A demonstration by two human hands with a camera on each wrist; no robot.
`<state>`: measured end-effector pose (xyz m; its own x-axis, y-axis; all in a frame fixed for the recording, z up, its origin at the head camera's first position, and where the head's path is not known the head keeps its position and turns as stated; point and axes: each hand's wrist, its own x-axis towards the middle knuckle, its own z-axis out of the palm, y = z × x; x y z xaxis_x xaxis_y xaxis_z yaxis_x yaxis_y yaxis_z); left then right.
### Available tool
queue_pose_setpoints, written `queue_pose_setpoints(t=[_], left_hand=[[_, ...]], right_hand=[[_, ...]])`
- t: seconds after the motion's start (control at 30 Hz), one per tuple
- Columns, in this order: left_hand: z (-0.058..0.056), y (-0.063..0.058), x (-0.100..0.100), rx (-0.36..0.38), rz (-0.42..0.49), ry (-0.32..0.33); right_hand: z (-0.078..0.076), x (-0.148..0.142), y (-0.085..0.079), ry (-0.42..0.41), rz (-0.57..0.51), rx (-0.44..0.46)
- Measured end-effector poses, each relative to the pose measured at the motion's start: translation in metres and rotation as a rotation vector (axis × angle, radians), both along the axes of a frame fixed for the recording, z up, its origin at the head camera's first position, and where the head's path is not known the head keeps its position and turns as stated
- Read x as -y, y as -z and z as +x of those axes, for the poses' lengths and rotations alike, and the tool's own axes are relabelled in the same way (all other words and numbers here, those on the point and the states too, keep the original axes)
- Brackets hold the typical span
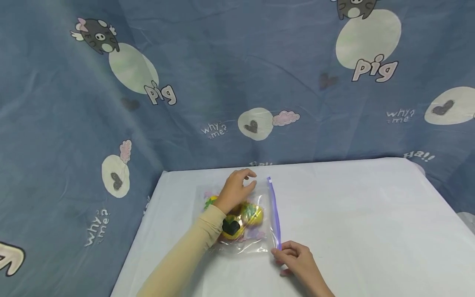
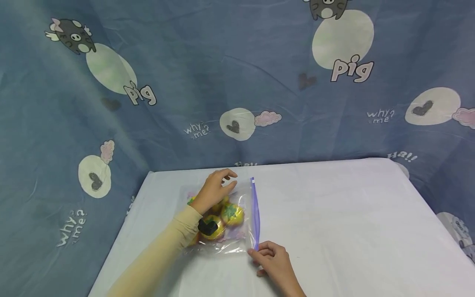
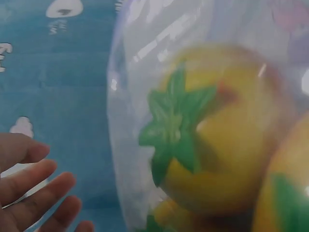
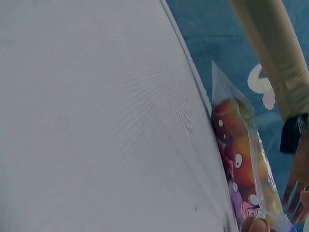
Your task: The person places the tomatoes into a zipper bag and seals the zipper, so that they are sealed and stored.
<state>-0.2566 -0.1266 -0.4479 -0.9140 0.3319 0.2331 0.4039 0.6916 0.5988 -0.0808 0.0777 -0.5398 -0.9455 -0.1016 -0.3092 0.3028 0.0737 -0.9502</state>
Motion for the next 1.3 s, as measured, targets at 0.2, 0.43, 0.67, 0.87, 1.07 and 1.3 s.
queue_pose_setpoints(t=[0.2, 0.43, 0.67, 0.87, 1.07, 1.3], left_hand=[[-0.03, 0.009, -0.008, 0.123, -0.076, 0.051], [-0.054, 0.015, -0.015, 0.361, -0.083, 0.069], [-0.063, 0.009, -0.023, 0.531, -0.134, 0.008], [-0.063, 0.0, -0.031, 0.571, -0.19, 0.03], [-0.071, 0.002, -0.035, 0.519, -0.244, 0.062], [-0.074, 0.01, -0.033, 0.529, -0.161, 0.021]], right_hand=[[-0.002, 0.005, -0.001, 0.007, -0.021, 0.013], [-0.004, 0.01, -0.002, 0.002, 0.002, -0.001], [-0.01, 0.012, -0.005, 0.002, 0.008, -0.015], [-0.012, 0.011, -0.005, 0.018, -0.006, 0.009], [-0.013, 0.011, -0.003, 0.028, -0.023, 0.011], [-0.012, 0.007, -0.003, 0.01, -0.032, 0.007]])
